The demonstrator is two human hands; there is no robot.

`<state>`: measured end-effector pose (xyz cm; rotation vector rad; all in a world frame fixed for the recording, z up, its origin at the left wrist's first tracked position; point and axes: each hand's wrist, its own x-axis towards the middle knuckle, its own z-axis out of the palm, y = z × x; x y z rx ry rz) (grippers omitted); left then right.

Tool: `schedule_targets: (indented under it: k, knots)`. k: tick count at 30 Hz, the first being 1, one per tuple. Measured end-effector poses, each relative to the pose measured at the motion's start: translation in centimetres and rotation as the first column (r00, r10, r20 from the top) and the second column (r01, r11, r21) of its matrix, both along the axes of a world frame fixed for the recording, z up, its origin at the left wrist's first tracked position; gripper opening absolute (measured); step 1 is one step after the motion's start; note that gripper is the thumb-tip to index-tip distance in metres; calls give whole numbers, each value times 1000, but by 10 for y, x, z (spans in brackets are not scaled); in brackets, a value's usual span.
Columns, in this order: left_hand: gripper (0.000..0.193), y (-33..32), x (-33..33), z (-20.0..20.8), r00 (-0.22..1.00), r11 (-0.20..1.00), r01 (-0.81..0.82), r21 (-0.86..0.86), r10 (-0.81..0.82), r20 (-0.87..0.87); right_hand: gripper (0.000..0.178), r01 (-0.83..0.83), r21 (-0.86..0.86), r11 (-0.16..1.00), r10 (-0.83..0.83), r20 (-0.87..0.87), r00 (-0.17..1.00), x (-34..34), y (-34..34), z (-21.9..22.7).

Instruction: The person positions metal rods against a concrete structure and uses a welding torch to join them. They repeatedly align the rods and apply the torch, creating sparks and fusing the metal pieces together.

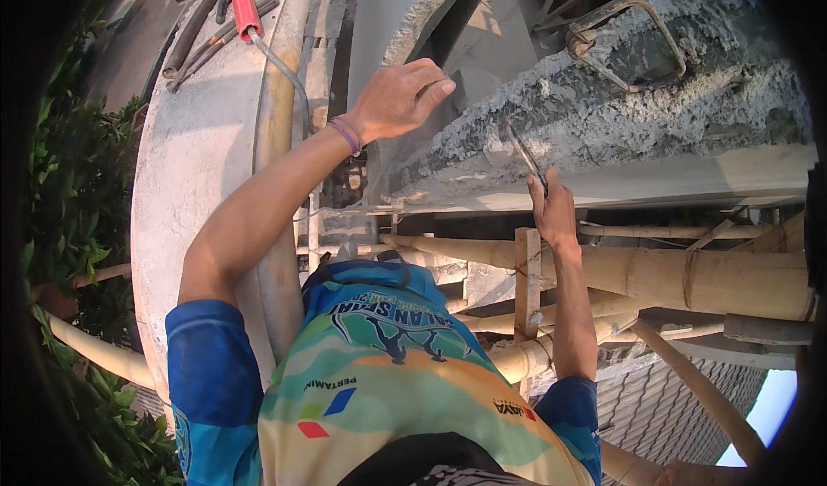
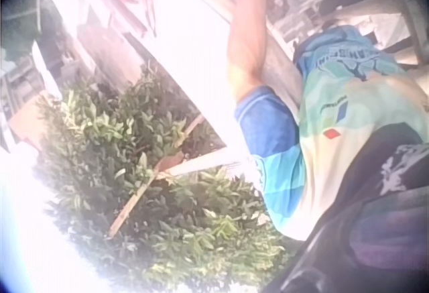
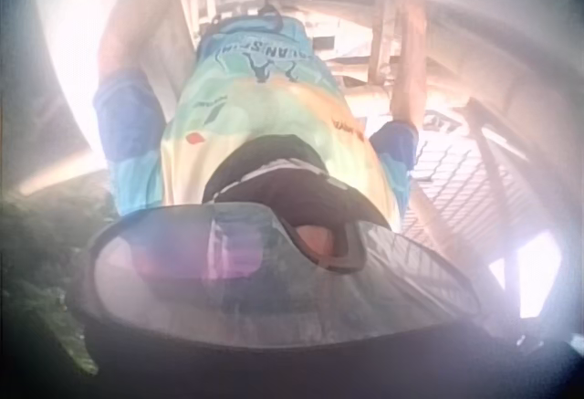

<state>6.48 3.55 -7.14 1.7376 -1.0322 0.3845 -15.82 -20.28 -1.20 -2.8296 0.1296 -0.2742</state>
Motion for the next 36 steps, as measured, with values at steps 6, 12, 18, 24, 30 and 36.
schedule_targets:
  k: [6,12,18,24,30,36]
  knots:
    - [31,0,1,1,1000,1000,-18,1,18,-6,43,-663,8,749,642,243,728,3,1,8]
    - [31,2,2,1,1000,1000,-26,-5,26,-7,44,25,41,999,-23,-44,999,8,6,15]
    - [34,0,3,1,1000,1000,-6,11,6,-8,43,232,122,965,-225,-66,972,7,13,16]
    - [37,-1,5,0,999,999,-46,-1,46,0,38,-338,78,938,306,271,913,0,-1,-1]
    - [37,-2,6,-1,999,998,-49,-29,50,17,38,227,92,970,-216,-110,970,-6,-15,-5]
    - [37,-1,5,-2,1000,999,-27,20,27,10,46,-285,163,944,262,152,953,0,-3,6]
